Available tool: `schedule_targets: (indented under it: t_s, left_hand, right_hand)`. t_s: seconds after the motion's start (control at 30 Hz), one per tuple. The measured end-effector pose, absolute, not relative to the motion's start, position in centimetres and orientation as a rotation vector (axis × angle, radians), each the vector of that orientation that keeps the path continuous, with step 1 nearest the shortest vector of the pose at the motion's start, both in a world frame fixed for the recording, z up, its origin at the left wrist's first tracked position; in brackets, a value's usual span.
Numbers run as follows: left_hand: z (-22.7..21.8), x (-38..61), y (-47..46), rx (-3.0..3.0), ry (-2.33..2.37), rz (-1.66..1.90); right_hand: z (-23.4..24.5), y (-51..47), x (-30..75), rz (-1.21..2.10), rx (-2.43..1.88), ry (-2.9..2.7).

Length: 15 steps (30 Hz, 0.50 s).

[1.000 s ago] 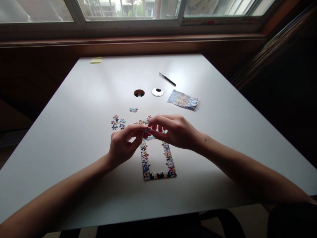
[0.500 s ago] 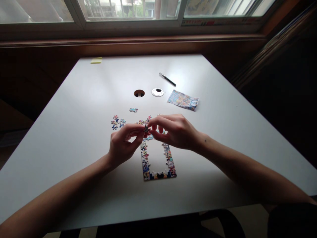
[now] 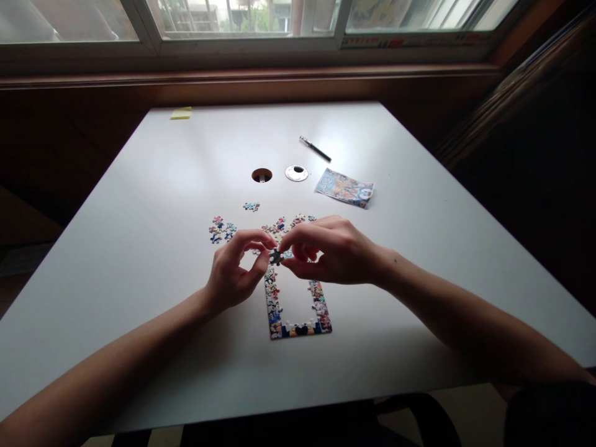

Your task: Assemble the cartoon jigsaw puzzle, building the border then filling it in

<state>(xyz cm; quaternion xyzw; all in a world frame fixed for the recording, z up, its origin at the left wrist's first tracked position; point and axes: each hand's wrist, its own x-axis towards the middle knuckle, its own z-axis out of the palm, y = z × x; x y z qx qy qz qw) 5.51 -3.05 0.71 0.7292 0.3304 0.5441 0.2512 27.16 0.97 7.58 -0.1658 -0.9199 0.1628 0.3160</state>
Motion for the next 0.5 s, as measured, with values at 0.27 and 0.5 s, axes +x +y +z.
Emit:
schedule_targets:
  t_s: [0.27, 0.5]
  left_hand:
    - [0.6, 5.5, -2.6, 2.442, 0.899, 1.123]
    - [-0.2, 5.3, -2.4, 2.654, 0.826, 0.906]
  right_hand:
    - [7.3, 2.8, 28.3, 0.437, -0.902, -2.865]
    - [6.4, 3.6, 28.8, 0.478, -1.065, -3.027]
